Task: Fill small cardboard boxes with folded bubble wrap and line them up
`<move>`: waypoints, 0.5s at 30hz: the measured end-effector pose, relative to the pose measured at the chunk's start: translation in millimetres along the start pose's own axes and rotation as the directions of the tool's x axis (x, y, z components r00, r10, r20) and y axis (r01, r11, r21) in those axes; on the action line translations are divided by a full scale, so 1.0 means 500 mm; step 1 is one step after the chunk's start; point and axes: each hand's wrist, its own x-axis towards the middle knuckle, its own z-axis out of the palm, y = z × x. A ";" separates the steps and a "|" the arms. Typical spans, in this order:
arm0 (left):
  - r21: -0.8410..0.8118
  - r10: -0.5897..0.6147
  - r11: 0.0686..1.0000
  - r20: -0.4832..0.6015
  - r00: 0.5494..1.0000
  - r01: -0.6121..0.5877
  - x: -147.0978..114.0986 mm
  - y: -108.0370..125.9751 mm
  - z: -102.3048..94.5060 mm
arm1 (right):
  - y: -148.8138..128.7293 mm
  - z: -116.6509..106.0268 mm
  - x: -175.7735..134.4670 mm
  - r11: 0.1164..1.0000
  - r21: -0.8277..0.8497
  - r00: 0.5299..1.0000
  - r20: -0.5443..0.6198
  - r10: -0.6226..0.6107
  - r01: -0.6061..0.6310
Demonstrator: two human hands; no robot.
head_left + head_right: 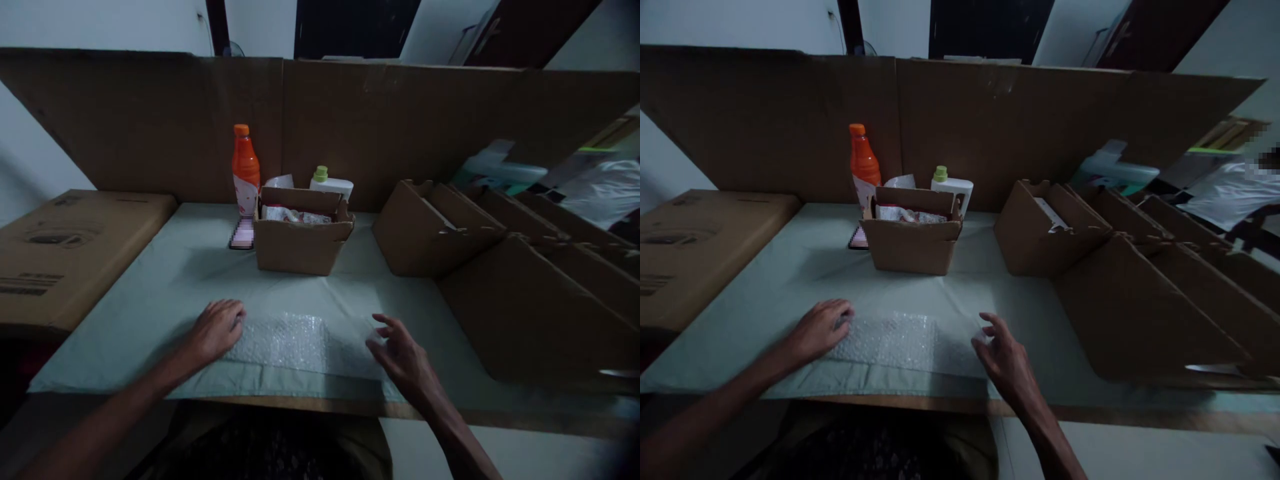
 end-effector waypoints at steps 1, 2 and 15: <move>0.049 0.029 0.998 -0.015 0.999 -0.028 0.019 -0.007 -0.012 | -0.005 0.003 -0.037 0.994 0.106 0.998 0.061 0.013 -0.020; 0.069 0.057 0.996 -0.021 0.998 -0.055 0.041 -0.010 -0.021 | -0.009 0.010 -0.077 0.976 0.210 0.991 0.131 0.025 -0.053; 0.143 0.415 0.905 -0.078 0.907 -0.402 0.263 0.148 0.020 | -0.058 0.136 -0.323 0.765 0.585 0.867 0.494 -0.073 -0.268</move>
